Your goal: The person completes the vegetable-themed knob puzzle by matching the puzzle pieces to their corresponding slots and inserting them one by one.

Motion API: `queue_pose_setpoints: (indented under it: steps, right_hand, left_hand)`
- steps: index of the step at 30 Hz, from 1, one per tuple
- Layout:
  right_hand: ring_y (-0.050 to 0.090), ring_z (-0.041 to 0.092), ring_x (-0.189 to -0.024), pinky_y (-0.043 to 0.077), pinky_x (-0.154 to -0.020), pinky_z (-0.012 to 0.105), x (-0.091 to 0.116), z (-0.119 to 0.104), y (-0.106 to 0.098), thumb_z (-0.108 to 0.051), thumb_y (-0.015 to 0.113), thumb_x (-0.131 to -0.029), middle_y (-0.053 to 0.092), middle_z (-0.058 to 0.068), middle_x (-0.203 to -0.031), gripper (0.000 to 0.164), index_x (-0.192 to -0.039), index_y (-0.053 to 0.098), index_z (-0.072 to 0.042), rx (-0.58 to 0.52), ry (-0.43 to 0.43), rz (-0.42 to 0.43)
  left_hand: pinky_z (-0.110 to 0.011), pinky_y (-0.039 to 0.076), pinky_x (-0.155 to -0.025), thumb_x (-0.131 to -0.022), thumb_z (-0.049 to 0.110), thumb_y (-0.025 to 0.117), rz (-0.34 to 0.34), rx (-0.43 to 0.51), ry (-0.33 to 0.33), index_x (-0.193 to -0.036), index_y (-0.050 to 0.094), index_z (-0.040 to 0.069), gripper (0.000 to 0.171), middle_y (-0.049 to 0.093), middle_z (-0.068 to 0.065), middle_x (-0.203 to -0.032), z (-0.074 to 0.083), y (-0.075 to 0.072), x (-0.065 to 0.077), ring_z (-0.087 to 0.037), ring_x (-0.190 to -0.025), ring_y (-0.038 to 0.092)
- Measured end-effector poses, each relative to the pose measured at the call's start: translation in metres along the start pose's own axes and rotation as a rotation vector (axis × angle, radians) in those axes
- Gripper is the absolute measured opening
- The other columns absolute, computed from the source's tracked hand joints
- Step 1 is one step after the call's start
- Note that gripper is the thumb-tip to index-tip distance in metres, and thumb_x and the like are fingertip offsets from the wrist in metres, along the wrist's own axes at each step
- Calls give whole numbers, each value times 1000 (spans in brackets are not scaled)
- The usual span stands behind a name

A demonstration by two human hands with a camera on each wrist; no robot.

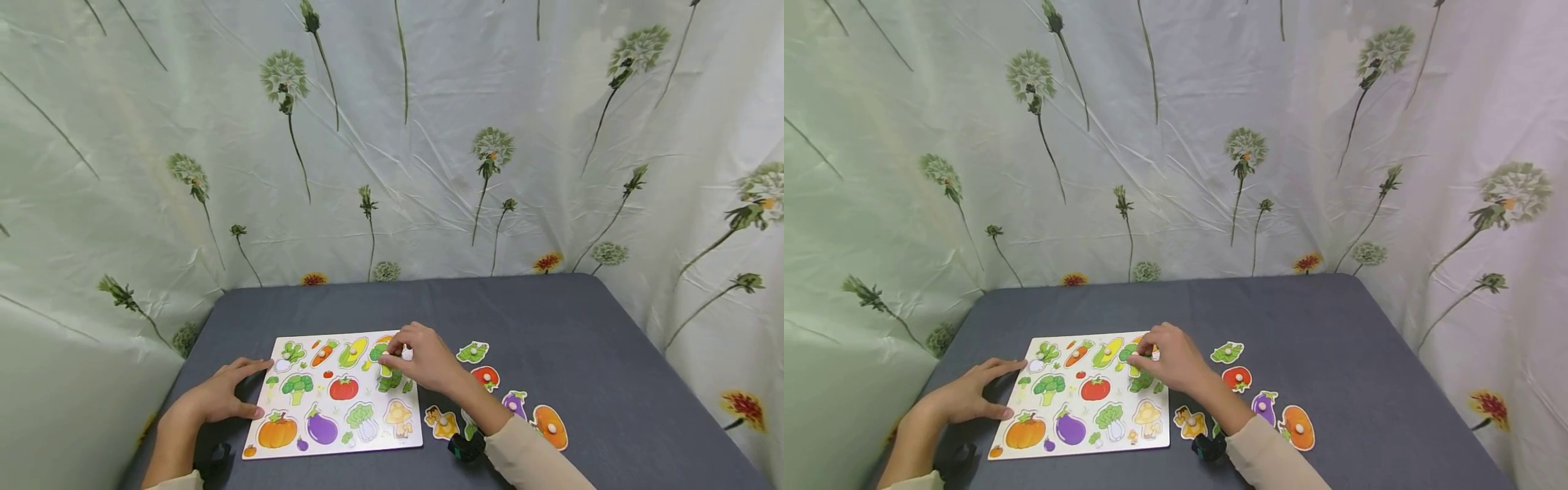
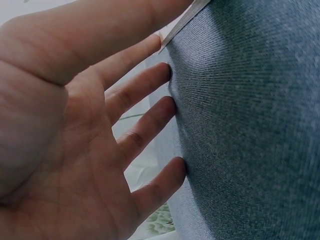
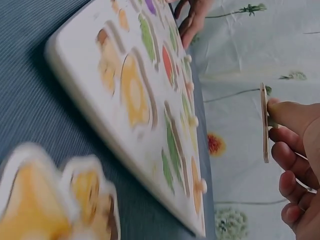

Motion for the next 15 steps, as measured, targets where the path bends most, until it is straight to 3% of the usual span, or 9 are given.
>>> queue_pose_setpoints:
  steps: [15]
  right_hand:
    - [61,22,-82,41,-69,19,-27,-28,39,-35,82,-89,66,-11,-78,17,-84,75,-21,-59,-50,-2]
  left_hand:
    - [-77,33,-103,-72,43,92,11,1,0,-156,47,16,99,43,-22,-150,1,0,0,-51,-136,36]
Point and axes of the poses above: each hand's wrist, its own x-axis away from the middle knuckle, its own y-axis out of the palm, z = x × y, the point moved 2 cm from there along -x, towards the middle knuckle
